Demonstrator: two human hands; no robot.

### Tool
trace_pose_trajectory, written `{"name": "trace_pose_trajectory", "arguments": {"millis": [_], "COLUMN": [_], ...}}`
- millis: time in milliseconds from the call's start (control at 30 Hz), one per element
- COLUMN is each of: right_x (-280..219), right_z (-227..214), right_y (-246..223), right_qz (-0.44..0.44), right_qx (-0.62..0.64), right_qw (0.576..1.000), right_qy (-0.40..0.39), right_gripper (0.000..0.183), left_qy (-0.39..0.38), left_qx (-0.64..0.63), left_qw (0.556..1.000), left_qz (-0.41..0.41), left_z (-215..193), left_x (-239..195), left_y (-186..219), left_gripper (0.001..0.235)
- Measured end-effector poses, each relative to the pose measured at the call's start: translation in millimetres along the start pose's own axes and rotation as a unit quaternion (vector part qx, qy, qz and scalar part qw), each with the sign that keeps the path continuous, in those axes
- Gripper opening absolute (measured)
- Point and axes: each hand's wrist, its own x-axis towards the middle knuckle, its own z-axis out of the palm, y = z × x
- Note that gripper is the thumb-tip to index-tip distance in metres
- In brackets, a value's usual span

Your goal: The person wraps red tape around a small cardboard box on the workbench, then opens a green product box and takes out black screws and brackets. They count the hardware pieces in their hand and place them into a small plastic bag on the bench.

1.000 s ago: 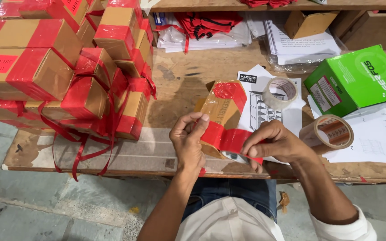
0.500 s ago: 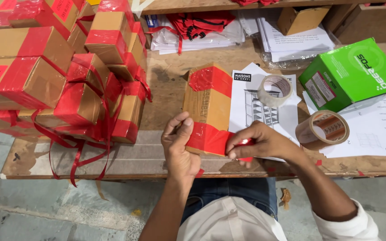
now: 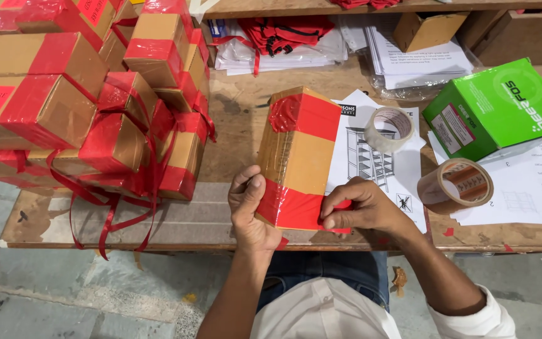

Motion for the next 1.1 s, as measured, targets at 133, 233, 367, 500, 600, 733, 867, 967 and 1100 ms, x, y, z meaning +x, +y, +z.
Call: {"name": "trace_pose_trajectory", "arguments": {"millis": [133,233,367,500,600,733,867,967,1100], "right_x": [1,6,16,30,33,8,-4,-2,1], "right_z": [18,28,46,63,67,42,40,39,36], "right_y": [-23,-50,-88,-116,-119,-87,-74,-74,-86], "right_qz": [-0.106,-0.106,-0.045,0.198,0.218,0.106,0.079,0.106,0.115], "right_qx": [-0.187,-0.398,-0.518,-0.551,-0.576,-0.366,-0.088,-0.081,-0.093], "right_qw": [0.976,0.911,0.853,0.808,0.785,0.925,0.990,0.985,0.978], "right_qy": [0.031,-0.011,-0.043,-0.069,-0.068,0.017,0.081,0.105,0.149], "right_gripper": [0.023,0.039,0.073,0.117,0.128,0.125,0.113,0.116,0.118], "left_qy": [0.000,0.045,0.069,0.040,0.066,0.048,0.040,0.078,-0.029], "left_qx": [-0.011,-0.025,-0.022,-0.042,-0.035,-0.044,-0.135,-0.106,0.555], "left_qw": [1.000,0.998,0.993,0.988,0.986,0.991,0.980,0.981,0.806], "left_qz": [0.001,-0.026,-0.094,-0.140,-0.151,-0.118,-0.139,-0.142,0.206], "left_z": [-3,-3,-2,1,9,-2,-4,-2,-33], "left_x": [1,0,-5,-11,-8,-5,-6,-7,-5], "left_y": [-2,-4,-12,-17,-12,-14,-20,-25,-13], "left_gripper": [0.016,0.018,0.019,0.020,0.019,0.017,0.021,0.028,0.022]}}
